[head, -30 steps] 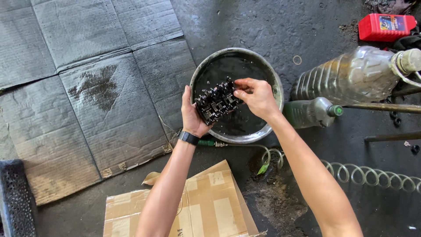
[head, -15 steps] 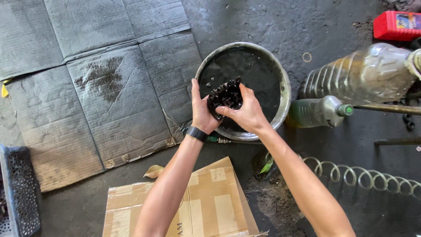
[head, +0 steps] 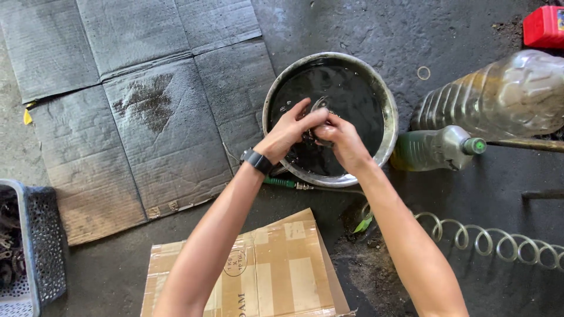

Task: The person cleans a metal part by scrubbing it with a brush and rinsing it in a metal bowl filled with dark liquid. They repeat this process, occasionally using a spray bottle to apply liquid to the part before scrubbing.

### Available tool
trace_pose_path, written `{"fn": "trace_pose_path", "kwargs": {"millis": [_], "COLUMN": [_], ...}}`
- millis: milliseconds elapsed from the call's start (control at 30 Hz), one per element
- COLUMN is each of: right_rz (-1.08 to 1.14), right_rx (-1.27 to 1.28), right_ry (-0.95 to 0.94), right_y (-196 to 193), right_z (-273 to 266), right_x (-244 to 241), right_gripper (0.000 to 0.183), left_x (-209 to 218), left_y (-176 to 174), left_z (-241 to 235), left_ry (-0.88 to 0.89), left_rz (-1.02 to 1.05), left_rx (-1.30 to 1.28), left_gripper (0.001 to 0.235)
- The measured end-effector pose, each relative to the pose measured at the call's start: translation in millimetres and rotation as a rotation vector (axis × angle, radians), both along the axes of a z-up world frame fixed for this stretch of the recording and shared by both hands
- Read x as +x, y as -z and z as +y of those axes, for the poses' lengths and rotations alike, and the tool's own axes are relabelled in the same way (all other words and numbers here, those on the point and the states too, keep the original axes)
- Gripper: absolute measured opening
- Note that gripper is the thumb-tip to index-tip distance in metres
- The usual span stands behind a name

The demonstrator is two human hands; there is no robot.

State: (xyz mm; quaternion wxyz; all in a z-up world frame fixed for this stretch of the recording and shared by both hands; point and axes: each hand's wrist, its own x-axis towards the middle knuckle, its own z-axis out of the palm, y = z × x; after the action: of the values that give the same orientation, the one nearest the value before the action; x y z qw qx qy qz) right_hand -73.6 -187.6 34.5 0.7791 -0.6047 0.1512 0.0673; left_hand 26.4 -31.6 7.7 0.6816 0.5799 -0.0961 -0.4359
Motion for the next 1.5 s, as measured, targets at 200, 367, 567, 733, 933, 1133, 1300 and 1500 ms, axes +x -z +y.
{"fn": "trace_pose_path", "kwargs": {"millis": [200, 367, 567, 733, 933, 1133, 1300, 1500], "right_rz": [0.016, 0.096, -0.180, -0.399, -0.324, -0.367, -0.012, -0.515], "right_rx": [0.126, 0.290, -0.459, -0.934, -0.928, -0.997, -1.092, -1.551], "right_ry": [-0.059, 0.029, 0.036, -0.088, -0.110, -0.112, -0.417, -0.673], "right_y": [-18.1, -14.2, -58.8, -79.1, -75.6, -87.8, -50.1, 64.4], "right_z": [-11.7, -21.2, -3.5, 25.8, 31.8, 30.2, 37.1, 89.7], "right_x": [2.0, 2.2, 0.5, 8.5, 8.5, -6.1, -55.6, -101.3], "right_gripper": [0.043, 0.054, 0.056, 0.060, 0.050, 0.059, 0.016, 0.040], "left_x": [-0.7, -1.6, -2.5, -9.0, -12.1, -9.8, -5.8, -16.1], "left_y": [-38.3, -32.1, -22.0, -18.4, -17.8, 3.1, 12.1, -7.1], "left_z": [-7.3, -9.2, 1.1, 1.3, 5.5, -3.5, -6.4, -12.6], "left_ry": [0.032, -0.101, -0.226, -0.294, -0.300, -0.354, -0.409, -0.422], "left_rz": [0.166, 0.256, 0.256, 0.248, 0.289, 0.127, -0.364, -0.682], "left_rx": [-0.137, -0.165, -0.168, -0.140, -0.158, -0.094, 0.205, 0.357], "left_gripper": [0.080, 0.067, 0.061, 0.066, 0.074, 0.078, 0.091, 0.094]}}
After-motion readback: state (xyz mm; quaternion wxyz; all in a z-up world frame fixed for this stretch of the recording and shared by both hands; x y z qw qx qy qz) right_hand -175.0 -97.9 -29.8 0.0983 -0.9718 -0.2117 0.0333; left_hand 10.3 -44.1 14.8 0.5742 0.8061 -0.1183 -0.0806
